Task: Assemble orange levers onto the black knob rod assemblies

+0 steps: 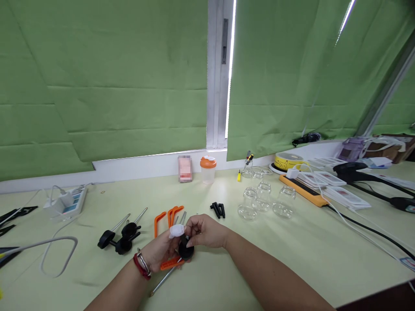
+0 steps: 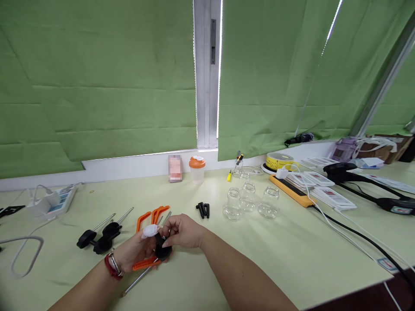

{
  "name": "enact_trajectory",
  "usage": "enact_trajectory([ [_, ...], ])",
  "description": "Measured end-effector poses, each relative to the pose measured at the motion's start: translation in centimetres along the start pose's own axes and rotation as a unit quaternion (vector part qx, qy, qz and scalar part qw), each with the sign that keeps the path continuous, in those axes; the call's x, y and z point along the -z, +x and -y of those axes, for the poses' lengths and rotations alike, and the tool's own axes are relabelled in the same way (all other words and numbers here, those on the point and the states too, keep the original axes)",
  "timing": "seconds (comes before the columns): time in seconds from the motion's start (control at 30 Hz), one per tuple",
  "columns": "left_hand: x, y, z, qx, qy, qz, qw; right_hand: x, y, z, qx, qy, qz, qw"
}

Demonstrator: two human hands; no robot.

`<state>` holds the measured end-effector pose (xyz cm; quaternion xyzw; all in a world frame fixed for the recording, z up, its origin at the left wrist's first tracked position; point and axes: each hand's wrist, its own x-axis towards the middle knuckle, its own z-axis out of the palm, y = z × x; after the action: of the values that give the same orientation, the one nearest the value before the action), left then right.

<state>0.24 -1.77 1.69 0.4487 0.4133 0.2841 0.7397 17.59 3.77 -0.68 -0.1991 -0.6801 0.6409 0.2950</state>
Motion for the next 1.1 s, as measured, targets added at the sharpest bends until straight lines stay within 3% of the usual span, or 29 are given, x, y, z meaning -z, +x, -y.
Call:
enact_trajectory([
  [0.27,-0.05,-0.01,-0.13,-0.007,0.001,0.008,1.000,0.16,0.06,-0.21,0.022,-0.032,0.006,0.999],
  [1.1,0.22,-0.03,-0.10,-0.003,0.011,0.023,1.000,-0.13,-0.13,0.67,-0.005,0.001,-0.005,1.000],
])
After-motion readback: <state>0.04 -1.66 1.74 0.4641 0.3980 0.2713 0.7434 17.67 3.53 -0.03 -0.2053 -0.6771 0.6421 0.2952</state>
